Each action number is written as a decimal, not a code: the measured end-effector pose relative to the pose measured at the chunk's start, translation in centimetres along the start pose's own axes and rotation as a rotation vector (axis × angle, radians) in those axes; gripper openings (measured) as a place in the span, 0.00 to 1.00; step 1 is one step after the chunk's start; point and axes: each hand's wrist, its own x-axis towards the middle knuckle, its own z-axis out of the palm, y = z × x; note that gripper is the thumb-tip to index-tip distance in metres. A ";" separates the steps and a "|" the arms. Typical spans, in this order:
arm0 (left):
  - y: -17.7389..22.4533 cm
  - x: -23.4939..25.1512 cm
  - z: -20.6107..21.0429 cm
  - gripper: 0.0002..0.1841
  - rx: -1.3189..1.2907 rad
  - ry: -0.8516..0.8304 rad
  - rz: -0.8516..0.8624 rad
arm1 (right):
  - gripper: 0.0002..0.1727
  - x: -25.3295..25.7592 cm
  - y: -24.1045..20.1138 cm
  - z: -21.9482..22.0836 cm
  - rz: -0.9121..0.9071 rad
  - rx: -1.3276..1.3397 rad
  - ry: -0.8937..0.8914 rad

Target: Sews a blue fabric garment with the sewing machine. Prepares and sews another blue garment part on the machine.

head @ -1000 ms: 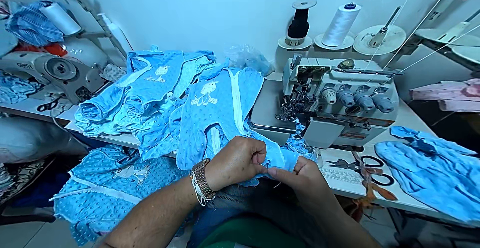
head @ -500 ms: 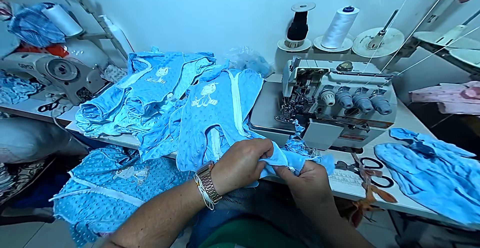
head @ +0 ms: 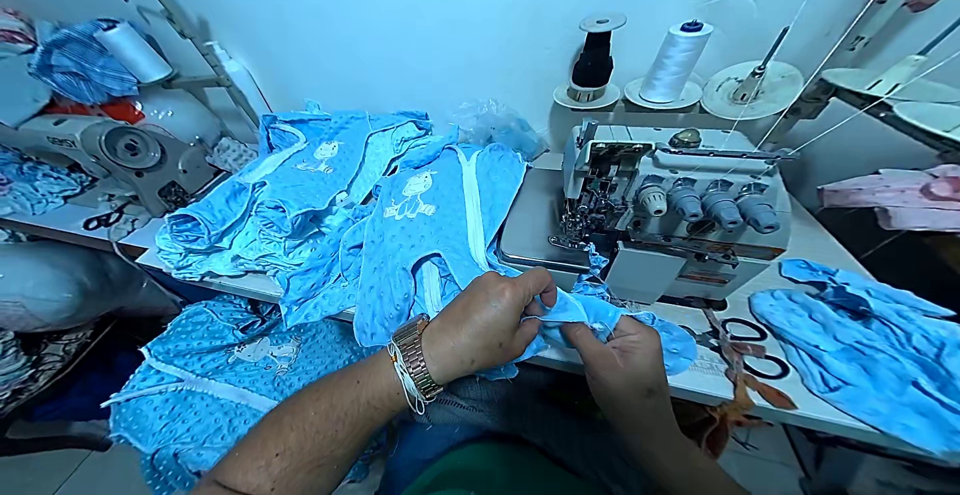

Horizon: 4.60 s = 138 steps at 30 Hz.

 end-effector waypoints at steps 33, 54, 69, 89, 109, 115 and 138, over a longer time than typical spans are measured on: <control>0.2 4.5 -0.3 0.03 0.635 0.031 0.301 | 0.35 -1.8 -5.2 -7.2 0.018 0.384 -0.297; 0.4 2.8 0.4 0.25 0.528 -0.007 0.322 | 0.19 3.8 -1.6 0.3 0.177 1.016 -0.529; -4.9 -0.1 3.0 0.14 0.363 0.586 -0.024 | 0.50 5.6 -1.8 3.7 0.413 1.426 -0.380; -4.5 -1.7 0.1 0.21 0.070 0.556 0.095 | 0.21 2.9 -3.7 2.3 0.100 0.188 -0.513; -2.0 0.4 -5.8 0.05 0.134 0.220 -0.054 | 0.10 7.3 -1.2 3.2 -0.549 -0.355 -0.155; -0.2 2.2 -7.0 0.06 0.187 0.062 -0.256 | 0.14 7.8 -1.5 2.7 -0.433 -0.420 -0.170; -4.1 12.5 3.8 0.13 0.401 0.106 -0.523 | 0.14 6.3 4.4 -1.2 0.407 0.052 0.116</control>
